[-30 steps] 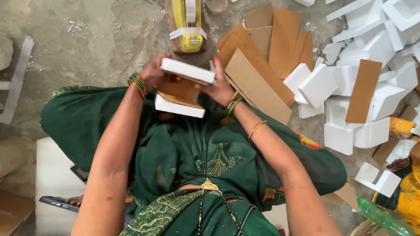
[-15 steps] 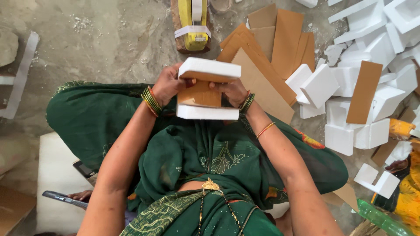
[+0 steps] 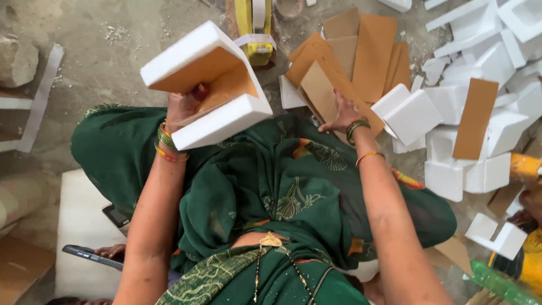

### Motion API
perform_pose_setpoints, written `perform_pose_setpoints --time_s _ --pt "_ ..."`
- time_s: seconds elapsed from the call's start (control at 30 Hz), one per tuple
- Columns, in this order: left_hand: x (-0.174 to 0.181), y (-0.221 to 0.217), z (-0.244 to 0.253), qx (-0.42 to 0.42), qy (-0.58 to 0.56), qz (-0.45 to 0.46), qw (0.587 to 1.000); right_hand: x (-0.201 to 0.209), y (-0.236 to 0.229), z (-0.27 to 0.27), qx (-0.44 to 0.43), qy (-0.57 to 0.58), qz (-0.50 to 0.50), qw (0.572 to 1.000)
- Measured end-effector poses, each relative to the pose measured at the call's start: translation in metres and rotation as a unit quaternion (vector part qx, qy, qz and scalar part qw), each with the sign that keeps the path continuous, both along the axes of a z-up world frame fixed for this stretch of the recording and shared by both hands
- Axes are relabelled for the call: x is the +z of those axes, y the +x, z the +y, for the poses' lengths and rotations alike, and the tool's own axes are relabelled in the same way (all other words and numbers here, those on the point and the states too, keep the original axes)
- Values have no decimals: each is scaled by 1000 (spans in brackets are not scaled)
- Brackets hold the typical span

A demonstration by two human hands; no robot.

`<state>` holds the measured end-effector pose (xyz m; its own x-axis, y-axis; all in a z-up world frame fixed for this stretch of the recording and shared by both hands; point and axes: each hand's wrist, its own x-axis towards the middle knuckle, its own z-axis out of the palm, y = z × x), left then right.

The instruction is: The person assembles small rectangular boxes by inserting white foam inserts into brown cardboard frames and securing them with a tape dispenser. The person repeats this process for multiple units, handling the components and tape by hand.

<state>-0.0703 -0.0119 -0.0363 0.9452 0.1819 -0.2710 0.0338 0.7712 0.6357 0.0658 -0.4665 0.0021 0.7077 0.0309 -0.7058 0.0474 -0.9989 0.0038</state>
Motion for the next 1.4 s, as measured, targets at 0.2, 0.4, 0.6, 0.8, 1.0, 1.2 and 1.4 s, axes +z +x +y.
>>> perform_pose_setpoints --time_s 0.2,0.4,0.6,0.8,1.0,1.2,1.4 --pt "23 -3 1 -35 -27 -4 999 15 25 -24 -47 125 77 988" --pt "20 -12 1 -37 -29 1 999 43 27 -38 -134 233 -16 963" --pt "18 -5 -5 -40 -35 -3 999 33 14 -27 135 133 -222 957" --pt "20 -5 -4 -34 -37 -5 999 11 -9 -13 135 102 -274 947" --pt "24 -2 -3 -42 -37 -6 998 78 -30 32 207 61 -446 868" --pt "22 -6 -5 -45 -40 -2 998 38 -82 66 257 183 -265 911" --pt "27 -3 -4 -44 -36 -6 998 1 -45 39 257 283 -196 903"
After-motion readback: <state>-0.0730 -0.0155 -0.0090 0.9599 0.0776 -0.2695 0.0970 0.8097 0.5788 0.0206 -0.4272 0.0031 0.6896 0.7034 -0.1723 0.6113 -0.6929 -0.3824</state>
